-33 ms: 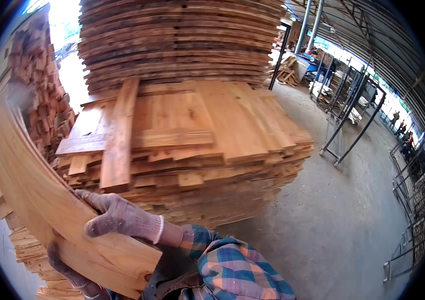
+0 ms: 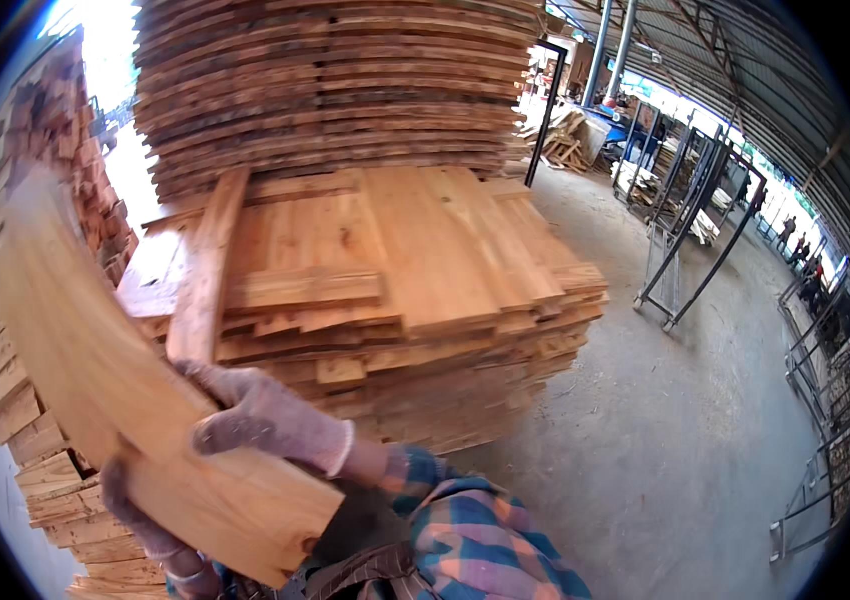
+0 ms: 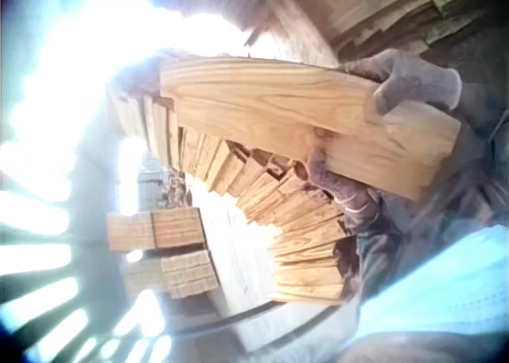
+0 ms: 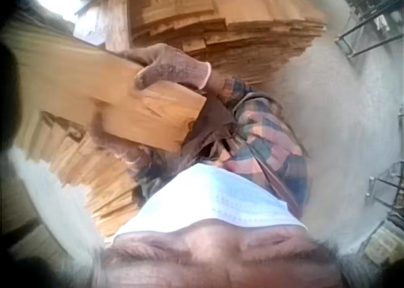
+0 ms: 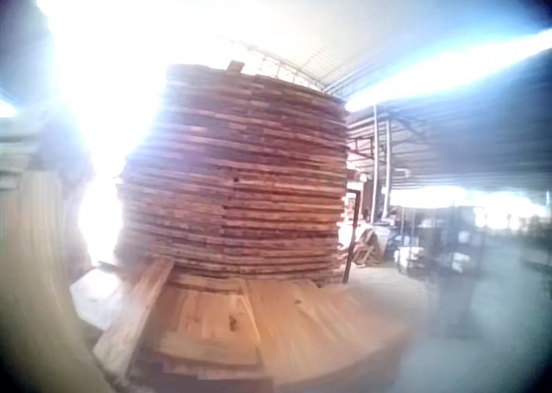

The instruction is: The person repeatedly picks up wooden planks from a large pile and places them onto a growing stack. The person handles the planks one at a time or in small groups, aligning them on the stack. The task continues throughout the clip with the stack increasing in height.

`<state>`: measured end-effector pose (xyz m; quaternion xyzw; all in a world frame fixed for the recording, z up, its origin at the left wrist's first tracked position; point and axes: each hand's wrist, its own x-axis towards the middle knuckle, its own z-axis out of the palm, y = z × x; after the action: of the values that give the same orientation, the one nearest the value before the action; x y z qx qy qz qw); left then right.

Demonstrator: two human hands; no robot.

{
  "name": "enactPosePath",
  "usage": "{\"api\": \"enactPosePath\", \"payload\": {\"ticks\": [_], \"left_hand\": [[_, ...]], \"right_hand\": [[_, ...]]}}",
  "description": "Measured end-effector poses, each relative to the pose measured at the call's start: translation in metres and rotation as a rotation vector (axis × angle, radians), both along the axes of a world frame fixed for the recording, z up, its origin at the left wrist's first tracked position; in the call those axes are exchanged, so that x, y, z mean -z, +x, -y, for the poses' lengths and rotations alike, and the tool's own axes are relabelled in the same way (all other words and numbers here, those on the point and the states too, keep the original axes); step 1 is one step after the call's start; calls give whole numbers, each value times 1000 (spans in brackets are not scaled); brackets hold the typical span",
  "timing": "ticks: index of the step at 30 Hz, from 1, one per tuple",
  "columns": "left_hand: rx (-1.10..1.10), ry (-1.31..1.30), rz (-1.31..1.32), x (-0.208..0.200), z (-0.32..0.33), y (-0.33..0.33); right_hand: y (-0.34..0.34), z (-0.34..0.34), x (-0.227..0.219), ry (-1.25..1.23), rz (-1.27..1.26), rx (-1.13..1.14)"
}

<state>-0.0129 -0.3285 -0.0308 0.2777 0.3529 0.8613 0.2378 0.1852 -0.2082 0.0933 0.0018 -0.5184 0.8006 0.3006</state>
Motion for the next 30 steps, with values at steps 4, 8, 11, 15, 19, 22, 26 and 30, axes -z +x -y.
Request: {"api": "enactPosePath", "payload": {"ticks": [4,8,11,15,19,22,26,30], "left_hand": [[203,-115,-484,-47,-101,131],[766,-161,28,-105,-201,292],[822,-247,41,-100,-273,333],[815,-555,-29,-92,-317,379],[858,-520,129,-57,-329,342],[970,-486,241,-51,-335,352],[976,-442,202,-36,-347,348],[952,-458,230,-45,-338,352]], "right_hand": [[174,-44,-16,56,164,331],[328,-89,-32,92,371,786],[413,-140,-24,81,484,853],[527,-249,60,706,1474,1117],[485,-248,44,772,1768,1073],[495,-270,44,764,1748,1065],[457,-287,37,604,1804,1027],[425,-289,32,560,1754,1072]]}}
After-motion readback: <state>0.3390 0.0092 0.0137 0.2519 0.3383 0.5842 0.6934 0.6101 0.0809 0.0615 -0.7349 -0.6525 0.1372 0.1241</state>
